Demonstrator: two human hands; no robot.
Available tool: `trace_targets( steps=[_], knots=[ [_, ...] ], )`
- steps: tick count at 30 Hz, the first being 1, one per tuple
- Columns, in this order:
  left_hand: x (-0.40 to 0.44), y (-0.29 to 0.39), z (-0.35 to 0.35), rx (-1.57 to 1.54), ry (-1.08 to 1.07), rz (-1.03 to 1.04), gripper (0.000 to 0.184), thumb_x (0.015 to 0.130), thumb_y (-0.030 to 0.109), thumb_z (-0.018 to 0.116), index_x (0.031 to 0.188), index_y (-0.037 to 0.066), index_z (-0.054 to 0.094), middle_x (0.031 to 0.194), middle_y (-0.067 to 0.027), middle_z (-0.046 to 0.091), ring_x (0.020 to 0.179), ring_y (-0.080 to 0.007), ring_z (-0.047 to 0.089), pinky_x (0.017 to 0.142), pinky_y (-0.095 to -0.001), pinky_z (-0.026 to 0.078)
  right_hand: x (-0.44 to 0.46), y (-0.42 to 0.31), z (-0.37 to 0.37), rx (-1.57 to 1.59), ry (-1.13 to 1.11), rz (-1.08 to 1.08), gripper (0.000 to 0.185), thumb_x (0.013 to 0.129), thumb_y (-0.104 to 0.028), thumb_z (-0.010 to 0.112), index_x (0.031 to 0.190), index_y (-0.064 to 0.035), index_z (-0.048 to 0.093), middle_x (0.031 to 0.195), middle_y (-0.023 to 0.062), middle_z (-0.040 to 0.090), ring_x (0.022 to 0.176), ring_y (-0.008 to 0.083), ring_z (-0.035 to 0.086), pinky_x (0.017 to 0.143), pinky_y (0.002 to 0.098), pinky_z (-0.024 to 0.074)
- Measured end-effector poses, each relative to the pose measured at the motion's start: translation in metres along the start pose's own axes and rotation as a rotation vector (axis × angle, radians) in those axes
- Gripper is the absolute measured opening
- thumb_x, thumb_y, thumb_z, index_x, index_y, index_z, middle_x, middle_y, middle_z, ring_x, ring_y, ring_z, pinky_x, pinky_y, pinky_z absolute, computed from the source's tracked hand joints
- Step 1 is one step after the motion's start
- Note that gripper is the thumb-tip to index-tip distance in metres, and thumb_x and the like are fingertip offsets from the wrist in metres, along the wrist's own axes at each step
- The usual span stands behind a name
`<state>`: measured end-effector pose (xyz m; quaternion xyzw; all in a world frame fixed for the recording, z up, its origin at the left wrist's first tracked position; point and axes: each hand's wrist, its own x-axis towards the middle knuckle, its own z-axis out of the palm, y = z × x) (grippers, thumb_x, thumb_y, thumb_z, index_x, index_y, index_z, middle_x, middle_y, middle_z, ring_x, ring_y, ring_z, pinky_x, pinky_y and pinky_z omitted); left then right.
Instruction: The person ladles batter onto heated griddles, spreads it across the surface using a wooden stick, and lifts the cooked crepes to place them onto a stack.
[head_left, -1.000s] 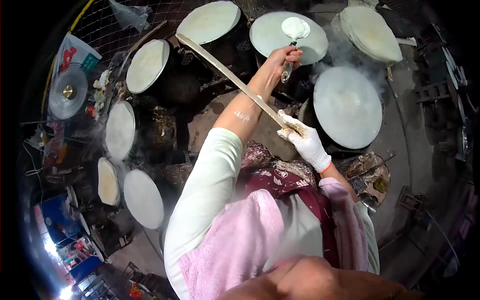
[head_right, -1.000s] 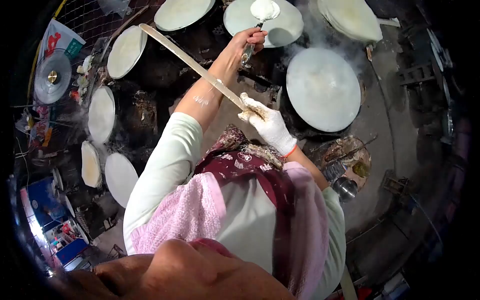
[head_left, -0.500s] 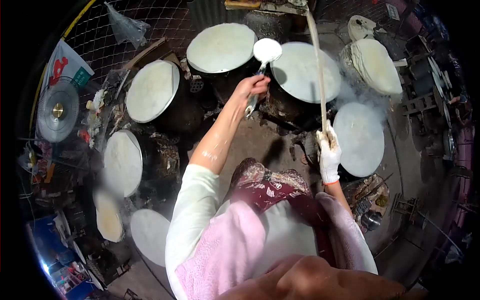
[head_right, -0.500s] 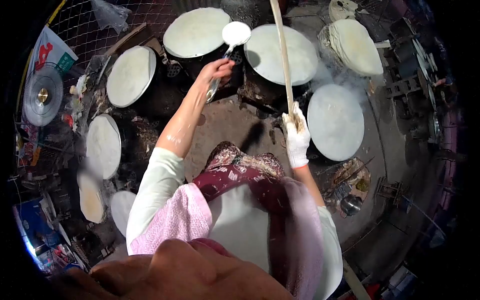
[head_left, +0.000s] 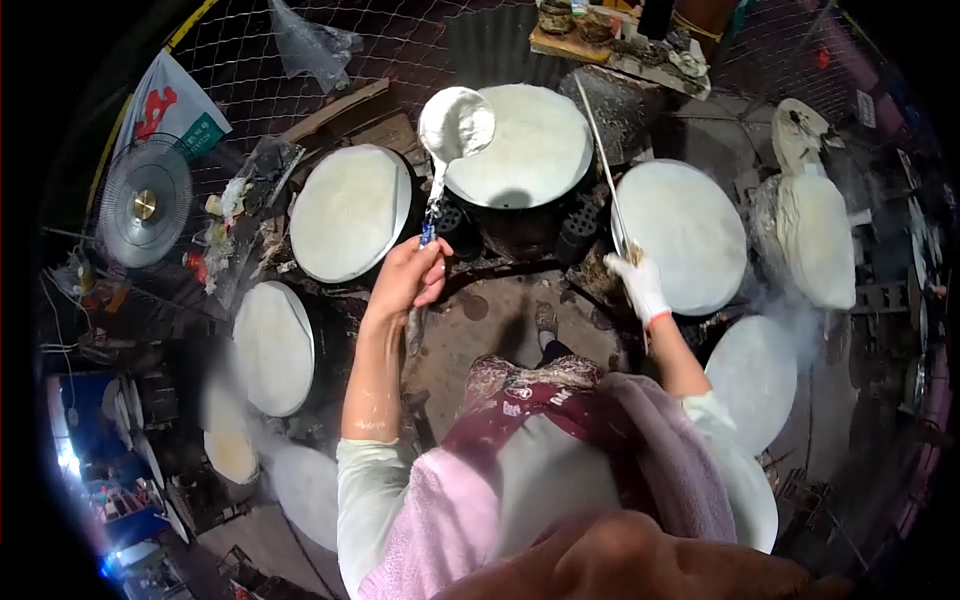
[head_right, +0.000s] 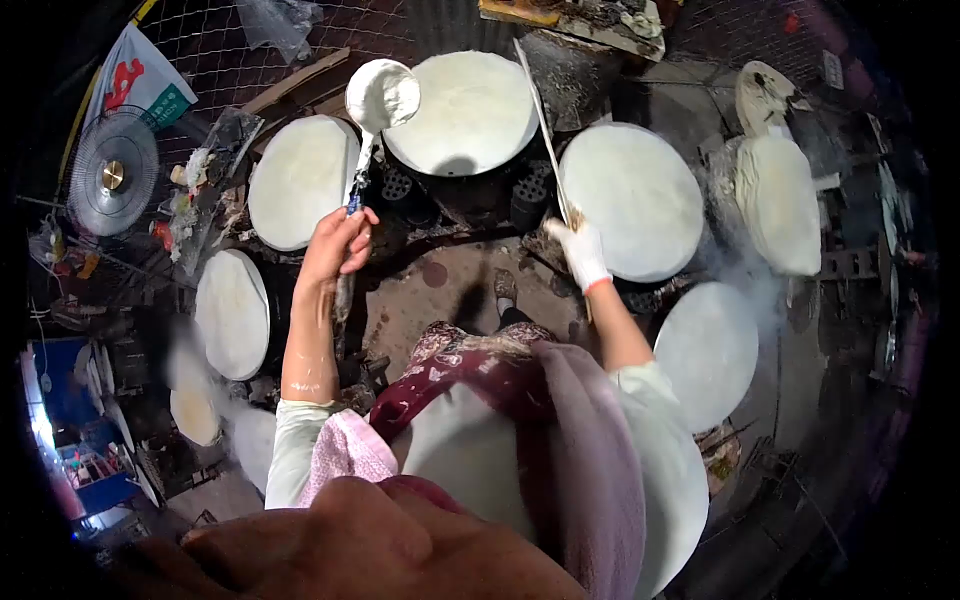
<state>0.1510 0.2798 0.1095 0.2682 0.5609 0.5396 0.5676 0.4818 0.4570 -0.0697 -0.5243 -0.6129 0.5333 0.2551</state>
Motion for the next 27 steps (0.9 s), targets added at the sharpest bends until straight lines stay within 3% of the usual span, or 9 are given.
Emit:
trace_targets(
  steps=[1,3,5,10,13,19,20,24,27],
  knots=[
    [0.010,0.007,-0.006,-0.120,-0.061,-0.013,0.021,0.100,0.017,0.044,0.094,0.000,0.054,0.060,0.0015,0.039,0.036,-0.0057,0.030,0.034,-0.0215,0.023,0.037,0.000,-0.001,-0.218,0.021,-0.033,0.046,0.082,-0.027,0.065,0.118,0.0008,0.057,0.093,0.0178,0.067,0.083,0.0297,0.065,0.078,0.0372,0.0503],
    [0.026,0.018,-0.004,-0.330,-0.016,-0.065,0.022,0.099,0.019,0.045,0.096,0.000,0.055,0.060,0.0031,0.039,0.035,-0.0042,0.028,0.034,-0.0211,0.022,0.113,-0.002,0.001,-0.270,0.049,-0.152,0.046,0.082,-0.032,0.062,0.114,0.0001,0.057,0.096,0.0249,0.065,0.088,0.0408,0.063,0.079,0.0422,0.0498],
    [0.043,0.013,-0.012,-0.366,0.016,-0.103,0.025,0.100,0.021,0.043,0.100,0.001,0.057,0.060,0.0066,0.039,0.033,-0.0031,0.027,0.036,-0.0202,0.023,0.173,-0.036,0.003,-0.427,0.084,-0.203,0.045,0.082,-0.031,0.061,0.115,-0.0005,0.055,0.101,0.0241,0.066,0.095,0.0433,0.062,0.082,0.0449,0.0493],
    [0.051,0.013,-0.012,-0.580,0.174,-0.162,0.026,0.100,0.021,0.041,0.103,0.001,0.057,0.061,0.0077,0.039,0.034,-0.0012,0.028,0.037,-0.0205,0.022,0.301,-0.070,0.019,-0.545,0.039,-0.203,0.084,0.074,-0.047,0.069,0.138,-0.0036,0.037,0.102,0.0315,0.063,0.097,0.0441,0.061,0.085,0.0469,0.0486],
    [0.054,0.016,-0.018,-0.737,0.156,-0.135,0.030,0.102,0.017,0.036,0.112,-0.006,0.053,0.064,0.0048,0.044,0.033,-0.0018,0.036,0.037,-0.0184,0.025,0.344,-0.078,0.039,-0.577,0.009,-0.081,0.096,0.071,-0.046,0.074,0.144,-0.0013,0.030,0.120,0.0261,0.059,0.108,0.0396,0.059,0.093,0.0406,0.0464],
    [0.062,0.026,-0.045,-0.741,0.142,-0.080,0.028,0.101,0.016,0.038,0.110,-0.004,0.056,0.066,0.0017,0.042,0.033,-0.0047,0.029,0.035,-0.0202,0.025,0.356,-0.085,0.056,-0.585,0.077,-0.052,0.087,0.073,-0.031,0.075,0.144,-0.0063,0.032,0.116,0.0233,0.062,0.106,0.0392,0.060,0.093,0.0401,0.0471],
    [0.065,0.029,-0.052,-0.728,0.137,-0.074,0.028,0.101,0.016,0.038,0.110,-0.004,0.056,0.066,0.0016,0.042,0.033,-0.0048,0.029,0.035,-0.0200,0.025,0.358,-0.085,0.057,-0.576,0.126,-0.010,0.075,0.075,-0.028,0.073,0.139,-0.0065,0.041,0.114,0.0215,0.064,0.105,0.0379,0.061,0.092,0.0400,0.0477],
    [0.080,0.040,-0.078,-0.677,0.144,-0.058,0.027,0.100,0.014,0.040,0.107,-0.005,0.056,0.065,0.0000,0.043,0.033,-0.0052,0.029,0.032,-0.0196,0.024,0.362,-0.085,0.064,-0.476,0.094,-0.149,0.052,0.076,-0.020,0.069,0.123,-0.0025,0.057,0.114,0.0205,0.064,0.106,0.0331,0.062,0.091,0.0371,0.0482],
    [0.091,0.050,-0.099,-0.657,0.132,-0.059,0.025,0.099,0.014,0.041,0.106,-0.004,0.057,0.064,0.0002,0.044,0.033,-0.0044,0.029,0.033,-0.0195,0.024,0.342,-0.109,0.070,-0.381,0.052,-0.371,0.052,0.076,-0.023,0.065,0.124,-0.0035,0.056,0.110,0.0232,0.063,0.104,0.0352,0.062,0.089,0.0383,0.0493]
  ],
)
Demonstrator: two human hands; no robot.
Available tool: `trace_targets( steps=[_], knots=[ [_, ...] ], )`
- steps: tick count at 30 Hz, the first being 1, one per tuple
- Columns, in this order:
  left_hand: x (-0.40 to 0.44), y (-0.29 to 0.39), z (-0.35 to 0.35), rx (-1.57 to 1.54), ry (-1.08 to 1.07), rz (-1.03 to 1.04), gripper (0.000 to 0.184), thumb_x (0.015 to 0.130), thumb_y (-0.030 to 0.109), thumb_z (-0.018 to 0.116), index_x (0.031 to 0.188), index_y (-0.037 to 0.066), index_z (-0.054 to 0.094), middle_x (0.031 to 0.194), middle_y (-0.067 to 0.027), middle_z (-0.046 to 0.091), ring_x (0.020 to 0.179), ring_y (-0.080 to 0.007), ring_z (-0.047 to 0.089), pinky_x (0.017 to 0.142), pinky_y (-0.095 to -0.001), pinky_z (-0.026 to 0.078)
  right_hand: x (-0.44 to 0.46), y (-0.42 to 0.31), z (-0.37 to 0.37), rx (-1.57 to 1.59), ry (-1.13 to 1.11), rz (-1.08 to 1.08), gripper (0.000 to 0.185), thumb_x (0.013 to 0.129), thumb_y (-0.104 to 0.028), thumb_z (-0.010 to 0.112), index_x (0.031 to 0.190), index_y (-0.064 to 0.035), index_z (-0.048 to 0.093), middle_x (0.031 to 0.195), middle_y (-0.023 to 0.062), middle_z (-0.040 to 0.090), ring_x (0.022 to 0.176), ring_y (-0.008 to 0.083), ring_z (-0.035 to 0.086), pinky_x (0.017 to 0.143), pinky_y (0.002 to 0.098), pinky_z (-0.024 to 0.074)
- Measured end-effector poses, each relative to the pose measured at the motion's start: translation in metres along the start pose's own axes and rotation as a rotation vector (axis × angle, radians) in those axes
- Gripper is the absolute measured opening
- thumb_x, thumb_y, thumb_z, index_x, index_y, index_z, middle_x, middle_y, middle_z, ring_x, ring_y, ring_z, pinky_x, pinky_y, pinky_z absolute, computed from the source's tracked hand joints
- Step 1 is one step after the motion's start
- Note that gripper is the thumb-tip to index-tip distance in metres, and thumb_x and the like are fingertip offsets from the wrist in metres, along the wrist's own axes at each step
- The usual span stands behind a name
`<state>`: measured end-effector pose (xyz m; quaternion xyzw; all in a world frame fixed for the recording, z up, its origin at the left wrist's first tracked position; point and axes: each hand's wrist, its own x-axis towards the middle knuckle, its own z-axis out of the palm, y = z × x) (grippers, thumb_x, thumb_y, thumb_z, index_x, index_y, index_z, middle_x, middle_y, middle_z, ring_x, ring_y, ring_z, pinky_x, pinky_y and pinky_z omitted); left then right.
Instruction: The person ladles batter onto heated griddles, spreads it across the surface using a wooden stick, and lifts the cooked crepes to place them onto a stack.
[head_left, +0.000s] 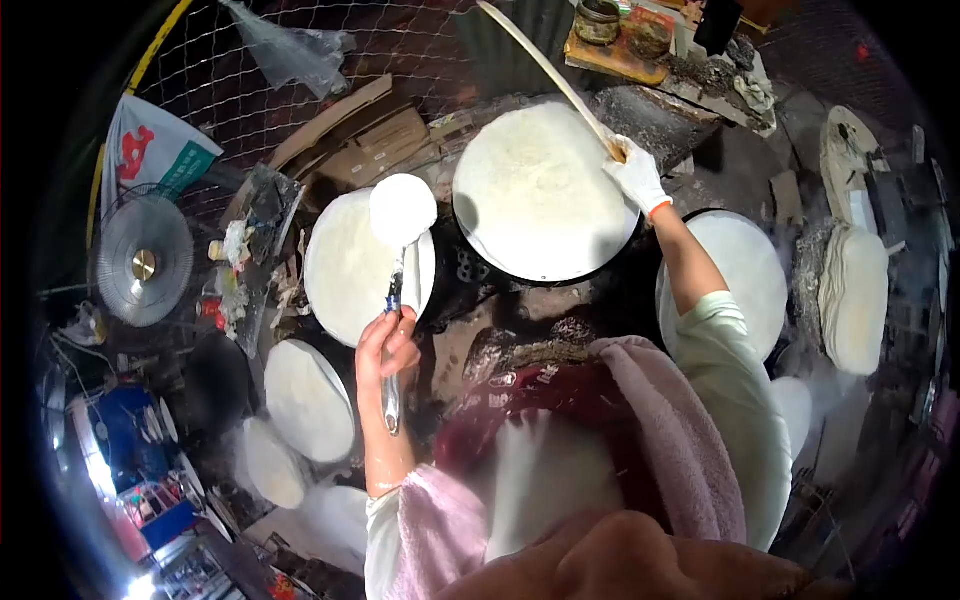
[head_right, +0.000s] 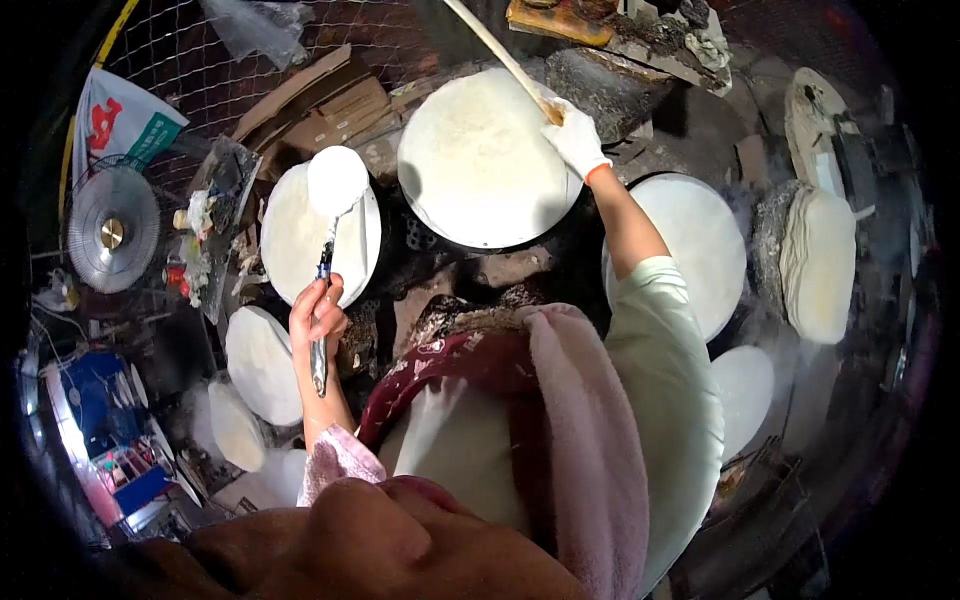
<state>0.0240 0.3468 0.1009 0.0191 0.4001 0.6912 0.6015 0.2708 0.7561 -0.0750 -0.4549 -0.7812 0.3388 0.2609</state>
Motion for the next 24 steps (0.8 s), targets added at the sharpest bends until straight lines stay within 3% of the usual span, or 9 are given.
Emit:
trace_targets(
  steps=[4,5,6,10,15,16,19,22,24],
  knots=[
    [0.019,0.032,-0.015,0.048,-0.019,-0.080,0.023,0.099,0.014,0.043,0.104,-0.004,0.057,0.064,0.0008,0.044,0.034,-0.0040,0.029,0.035,-0.0198,0.024,-0.019,-0.073,-0.018,0.388,-0.047,0.029,0.045,0.076,-0.013,0.068,0.118,0.0024,0.059,0.096,0.0123,0.068,0.092,0.0224,0.064,0.085,0.0302,0.0487],
    [0.023,0.039,-0.017,0.068,-0.026,-0.098,0.023,0.099,0.015,0.044,0.103,-0.003,0.057,0.063,0.0009,0.044,0.034,-0.0039,0.029,0.035,-0.0198,0.024,-0.032,-0.122,-0.041,0.497,-0.066,0.201,0.039,0.076,-0.009,0.069,0.112,0.0028,0.061,0.083,0.0034,0.063,0.069,0.0128,0.058,0.065,0.0259,0.0495],
    [0.027,0.045,-0.019,0.092,-0.038,-0.105,0.023,0.098,0.015,0.044,0.103,-0.003,0.057,0.063,0.0011,0.044,0.034,-0.0040,0.029,0.035,-0.0199,0.024,-0.038,-0.135,-0.047,0.664,-0.049,0.287,0.034,0.076,-0.007,0.070,0.109,-0.0020,0.061,0.066,-0.0038,0.051,0.041,0.0037,0.036,0.037,0.0208,0.0268],
    [0.047,0.065,-0.025,0.192,-0.098,-0.125,0.025,0.098,0.017,0.046,0.105,-0.004,0.058,0.062,0.0022,0.043,0.034,-0.0048,0.028,0.035,-0.0204,0.022,-0.059,-0.174,-0.094,0.922,0.067,0.422,0.035,0.080,-0.002,0.063,0.113,-0.0021,0.057,0.065,-0.0031,0.052,0.038,0.0014,0.031,0.035,0.0202,0.0232],
    [0.081,0.074,-0.046,0.285,-0.159,-0.142,0.028,0.098,0.018,0.047,0.108,-0.005,0.059,0.063,0.0025,0.044,0.033,-0.0051,0.027,0.032,-0.0207,0.020,-0.115,-0.155,-0.192,0.926,0.195,0.431,0.040,0.078,0.001,0.067,0.116,0.0002,0.055,0.062,-0.0038,0.049,0.038,0.0015,0.030,0.034,0.0195,0.0222],
    [0.087,0.070,-0.040,0.288,-0.164,-0.133,0.028,0.098,0.019,0.047,0.107,-0.004,0.059,0.063,0.0027,0.044,0.033,-0.0050,0.026,0.032,-0.0205,0.020,-0.129,-0.139,-0.222,0.867,0.179,0.430,0.034,0.081,-0.004,0.061,0.114,0.0015,0.056,0.074,0.0042,0.061,0.040,0.0020,0.033,0.036,0.0193,0.0260],
    [0.095,0.053,-0.012,0.249,-0.219,-0.124,0.027,0.099,0.019,0.046,0.105,-0.005,0.058,0.063,0.0031,0.044,0.033,-0.0036,0.027,0.032,-0.0194,0.020,-0.176,-0.118,-0.307,0.730,0.293,0.476,0.035,0.081,-0.005,0.060,0.115,-0.0002,0.055,0.078,0.0065,0.063,0.039,0.0011,0.030,0.034,0.0181,0.0239],
    [0.099,0.025,0.018,0.143,-0.228,-0.149,0.026,0.099,0.017,0.044,0.104,-0.006,0.056,0.063,0.0031,0.044,0.034,-0.0021,0.030,0.033,-0.0181,0.020,-0.217,-0.085,-0.409,0.430,0.401,0.513,0.028,0.079,-0.008,0.061,0.106,-0.0050,0.055,0.080,0.0065,0.066,0.040,0.0004,0.031,0.034,0.0166,0.0215],
    [0.104,0.010,0.030,0.050,-0.220,-0.186,0.026,0.100,0.017,0.044,0.104,-0.006,0.055,0.063,0.0032,0.043,0.034,-0.0015,0.030,0.034,-0.0181,0.021,-0.231,-0.089,-0.483,0.057,0.445,0.522,0.024,0.076,-0.012,0.061,0.099,-0.0071,0.060,0.071,-0.0015,0.062,0.044,0.0008,0.036,0.037,0.0184,0.0250]
  ],
)
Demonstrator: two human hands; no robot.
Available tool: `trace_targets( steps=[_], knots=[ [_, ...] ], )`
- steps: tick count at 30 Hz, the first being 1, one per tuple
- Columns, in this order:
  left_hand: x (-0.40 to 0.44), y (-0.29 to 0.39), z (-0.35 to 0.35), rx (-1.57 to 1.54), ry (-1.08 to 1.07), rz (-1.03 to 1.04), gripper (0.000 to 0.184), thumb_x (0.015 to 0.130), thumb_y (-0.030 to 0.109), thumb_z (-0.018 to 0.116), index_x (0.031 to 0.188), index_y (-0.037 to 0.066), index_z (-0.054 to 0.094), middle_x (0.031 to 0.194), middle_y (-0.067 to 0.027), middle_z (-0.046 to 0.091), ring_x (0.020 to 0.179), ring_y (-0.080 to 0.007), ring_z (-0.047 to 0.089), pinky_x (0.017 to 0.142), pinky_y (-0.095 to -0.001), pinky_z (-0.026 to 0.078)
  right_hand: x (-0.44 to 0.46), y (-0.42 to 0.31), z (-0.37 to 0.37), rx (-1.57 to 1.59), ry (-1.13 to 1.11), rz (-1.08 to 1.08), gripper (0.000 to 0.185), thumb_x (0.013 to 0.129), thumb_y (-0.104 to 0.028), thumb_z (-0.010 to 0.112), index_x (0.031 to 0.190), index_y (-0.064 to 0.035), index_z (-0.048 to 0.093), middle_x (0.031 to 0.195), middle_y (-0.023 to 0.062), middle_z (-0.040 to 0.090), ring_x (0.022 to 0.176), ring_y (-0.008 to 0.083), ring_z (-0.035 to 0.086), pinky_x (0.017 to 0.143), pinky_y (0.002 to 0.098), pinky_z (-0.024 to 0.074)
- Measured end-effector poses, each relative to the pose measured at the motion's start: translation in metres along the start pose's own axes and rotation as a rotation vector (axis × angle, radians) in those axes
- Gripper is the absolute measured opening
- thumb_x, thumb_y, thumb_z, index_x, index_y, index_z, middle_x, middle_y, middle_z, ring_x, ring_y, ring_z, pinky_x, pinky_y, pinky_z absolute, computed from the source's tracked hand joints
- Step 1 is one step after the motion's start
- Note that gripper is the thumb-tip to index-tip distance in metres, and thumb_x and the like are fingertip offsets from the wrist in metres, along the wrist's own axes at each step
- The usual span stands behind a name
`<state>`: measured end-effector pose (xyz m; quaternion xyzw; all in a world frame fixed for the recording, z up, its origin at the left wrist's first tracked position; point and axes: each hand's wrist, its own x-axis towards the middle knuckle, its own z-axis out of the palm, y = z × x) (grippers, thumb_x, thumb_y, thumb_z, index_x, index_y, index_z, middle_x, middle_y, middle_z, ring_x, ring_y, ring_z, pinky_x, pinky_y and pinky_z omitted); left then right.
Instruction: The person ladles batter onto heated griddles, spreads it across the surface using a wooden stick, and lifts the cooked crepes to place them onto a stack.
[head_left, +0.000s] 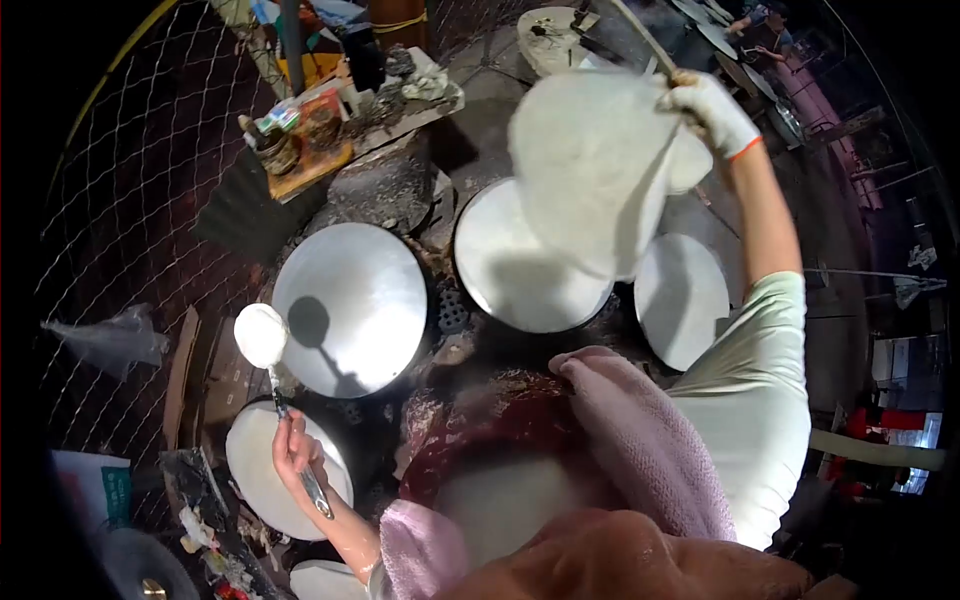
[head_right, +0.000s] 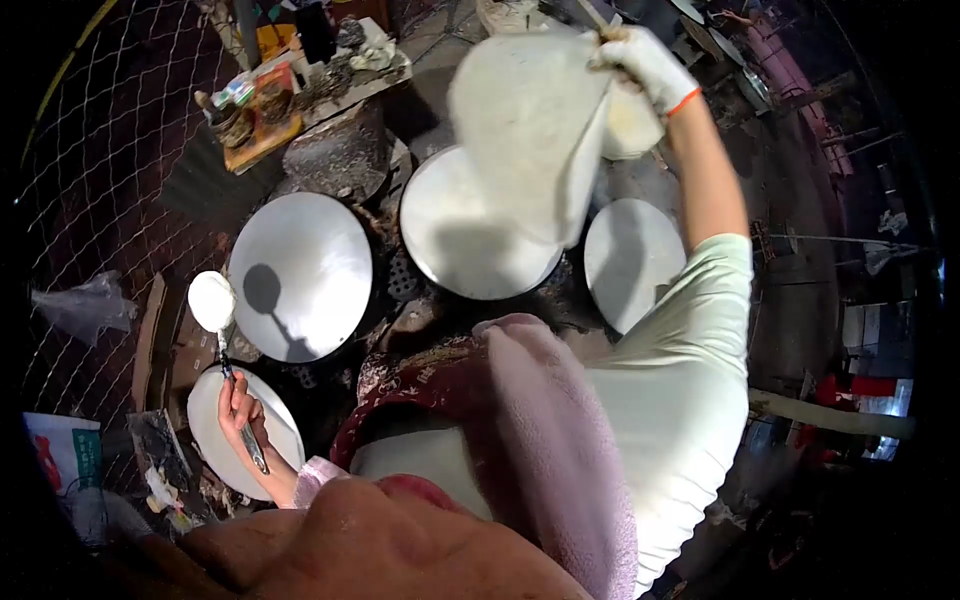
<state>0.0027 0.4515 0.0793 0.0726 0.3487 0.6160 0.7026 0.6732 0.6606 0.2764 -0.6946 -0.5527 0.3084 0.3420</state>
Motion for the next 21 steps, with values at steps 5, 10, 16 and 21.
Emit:
trace_targets(
  steps=[5,10,16,21],
  knots=[
    [0.021,-0.045,0.045,-0.029,0.099,0.011,0.027,0.100,0.018,0.043,0.107,-0.006,0.054,0.064,0.0031,0.044,0.035,-0.0008,0.032,0.037,-0.0185,0.024,0.053,-0.009,-0.095,-0.586,0.034,-0.220,0.037,0.074,-0.010,0.056,0.110,0.0010,0.061,0.079,0.0036,0.060,0.072,0.0089,0.052,0.066,0.0242,0.0448],
    [0.031,-0.075,0.071,-0.020,0.037,-0.012,0.027,0.100,0.017,0.044,0.107,-0.007,0.053,0.066,0.0026,0.047,0.036,-0.0004,0.034,0.038,-0.0191,0.024,0.107,0.073,-0.069,-0.935,0.032,-0.540,0.031,0.079,-0.019,0.060,0.107,-0.0042,0.061,0.091,0.0149,0.068,0.077,0.0329,0.064,0.067,0.0405,0.0504],
    [0.032,-0.097,0.101,0.028,0.105,0.009,0.028,0.100,0.018,0.044,0.108,-0.007,0.053,0.065,0.0025,0.047,0.036,-0.0008,0.034,0.038,-0.0187,0.024,0.114,0.242,0.025,-1.074,0.067,-0.225,0.032,0.087,-0.014,0.049,0.118,-0.0143,0.056,0.106,0.0157,0.061,0.091,0.0343,0.064,0.077,0.0457,0.0519],
    [0.031,-0.104,0.126,0.087,0.221,0.048,0.027,0.100,0.017,0.043,0.107,-0.007,0.053,0.066,0.0011,0.048,0.036,-0.0016,0.035,0.037,-0.0183,0.024,0.117,0.294,0.049,-1.010,0.125,-0.156,0.040,0.086,-0.013,0.048,0.125,-0.0152,0.049,0.113,0.0150,0.057,0.093,0.0340,0.064,0.078,0.0457,0.0514]
  ],
)
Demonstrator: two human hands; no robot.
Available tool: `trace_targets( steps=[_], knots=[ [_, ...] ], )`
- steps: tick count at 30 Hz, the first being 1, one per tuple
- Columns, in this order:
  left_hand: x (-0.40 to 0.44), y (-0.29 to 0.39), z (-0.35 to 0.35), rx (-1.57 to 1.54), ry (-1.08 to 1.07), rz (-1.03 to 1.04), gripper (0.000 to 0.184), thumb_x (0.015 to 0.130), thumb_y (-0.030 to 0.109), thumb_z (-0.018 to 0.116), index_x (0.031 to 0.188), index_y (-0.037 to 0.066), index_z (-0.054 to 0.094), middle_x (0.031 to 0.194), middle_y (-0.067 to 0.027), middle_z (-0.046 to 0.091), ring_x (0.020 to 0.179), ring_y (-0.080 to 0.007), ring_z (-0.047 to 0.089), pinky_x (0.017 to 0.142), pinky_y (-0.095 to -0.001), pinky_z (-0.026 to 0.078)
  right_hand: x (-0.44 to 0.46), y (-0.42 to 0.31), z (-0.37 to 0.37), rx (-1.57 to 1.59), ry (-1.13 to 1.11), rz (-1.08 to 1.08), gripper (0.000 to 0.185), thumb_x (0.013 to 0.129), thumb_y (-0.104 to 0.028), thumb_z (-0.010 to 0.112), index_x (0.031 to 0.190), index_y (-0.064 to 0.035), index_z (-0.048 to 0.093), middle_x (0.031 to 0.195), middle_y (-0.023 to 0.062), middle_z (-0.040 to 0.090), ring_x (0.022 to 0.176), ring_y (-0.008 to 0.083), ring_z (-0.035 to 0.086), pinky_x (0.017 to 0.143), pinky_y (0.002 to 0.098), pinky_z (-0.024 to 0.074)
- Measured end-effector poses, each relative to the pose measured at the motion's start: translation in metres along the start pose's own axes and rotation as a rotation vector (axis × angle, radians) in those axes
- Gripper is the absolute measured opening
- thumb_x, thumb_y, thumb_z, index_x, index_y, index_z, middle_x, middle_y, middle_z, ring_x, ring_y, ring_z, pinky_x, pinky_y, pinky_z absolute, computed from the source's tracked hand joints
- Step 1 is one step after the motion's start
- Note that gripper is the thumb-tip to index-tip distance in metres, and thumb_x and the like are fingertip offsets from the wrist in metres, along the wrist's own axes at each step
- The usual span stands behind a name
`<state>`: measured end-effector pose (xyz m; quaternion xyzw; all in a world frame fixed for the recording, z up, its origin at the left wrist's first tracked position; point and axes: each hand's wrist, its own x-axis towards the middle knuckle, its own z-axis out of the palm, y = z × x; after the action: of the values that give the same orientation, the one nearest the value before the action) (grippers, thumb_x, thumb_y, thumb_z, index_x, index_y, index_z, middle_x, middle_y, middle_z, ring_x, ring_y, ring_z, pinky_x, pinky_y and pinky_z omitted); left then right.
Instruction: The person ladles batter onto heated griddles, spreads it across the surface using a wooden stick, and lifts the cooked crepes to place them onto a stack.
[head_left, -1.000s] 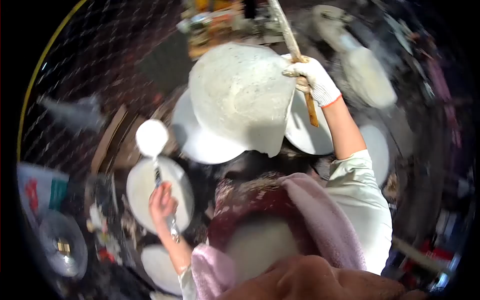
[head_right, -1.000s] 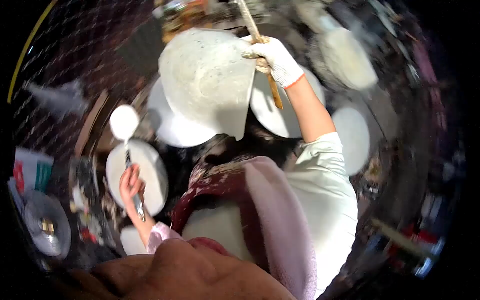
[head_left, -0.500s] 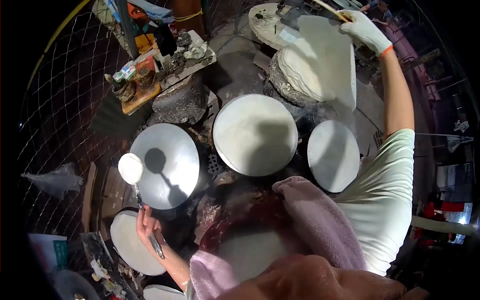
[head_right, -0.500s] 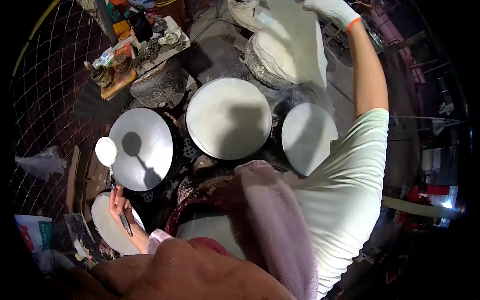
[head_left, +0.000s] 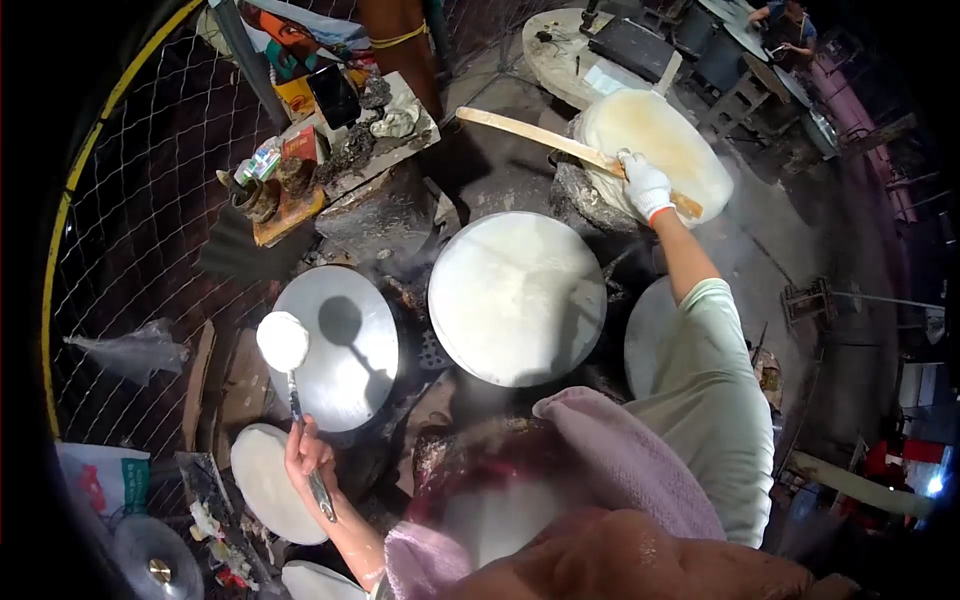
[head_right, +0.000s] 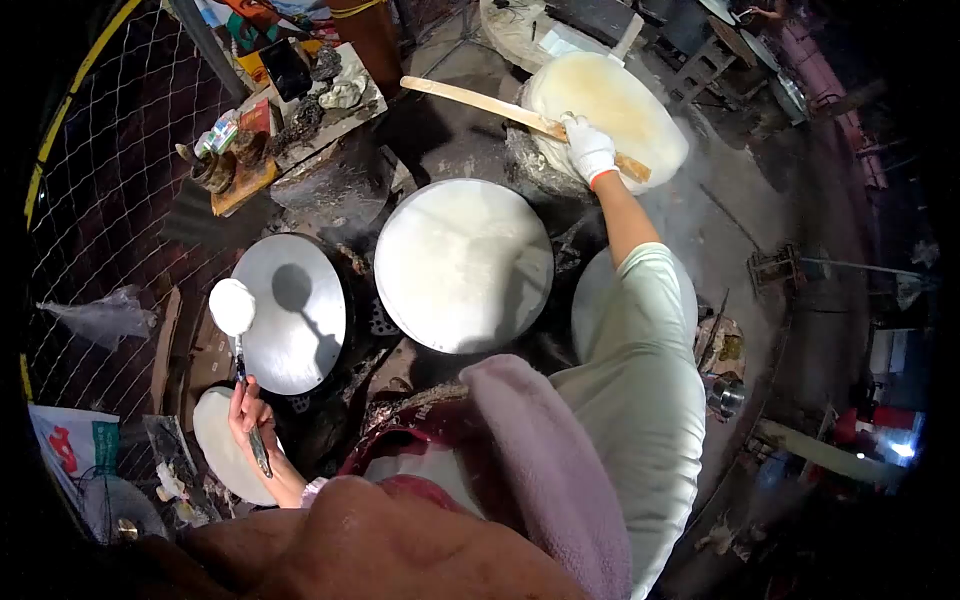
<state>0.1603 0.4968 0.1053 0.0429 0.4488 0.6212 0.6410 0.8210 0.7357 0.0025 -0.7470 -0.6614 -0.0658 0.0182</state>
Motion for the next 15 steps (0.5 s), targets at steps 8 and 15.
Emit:
trace_targets(
  steps=[8,15],
  knots=[
    [0.012,-0.004,-0.012,0.034,-0.108,-0.059,0.028,0.098,0.021,0.047,0.103,-0.004,0.057,0.061,0.0028,0.046,0.036,-0.0024,0.033,0.035,-0.0175,0.024,0.020,-0.009,0.014,0.131,0.062,-0.023,0.040,0.085,-0.019,0.057,0.124,-0.0186,0.053,0.117,0.0156,0.057,0.098,0.0384,0.060,0.082,0.0471,0.0496],
    [0.041,0.001,-0.019,0.463,-0.021,0.044,0.037,0.098,0.029,0.049,0.101,-0.006,0.058,0.059,0.0010,0.041,0.038,-0.0082,0.033,0.036,-0.0235,0.023,-0.010,-0.043,0.003,0.158,0.273,-0.077,0.054,0.084,-0.021,0.067,0.135,-0.0232,0.050,0.121,0.0219,0.055,0.102,0.0392,0.058,0.087,0.0439,0.0490]
  ],
)
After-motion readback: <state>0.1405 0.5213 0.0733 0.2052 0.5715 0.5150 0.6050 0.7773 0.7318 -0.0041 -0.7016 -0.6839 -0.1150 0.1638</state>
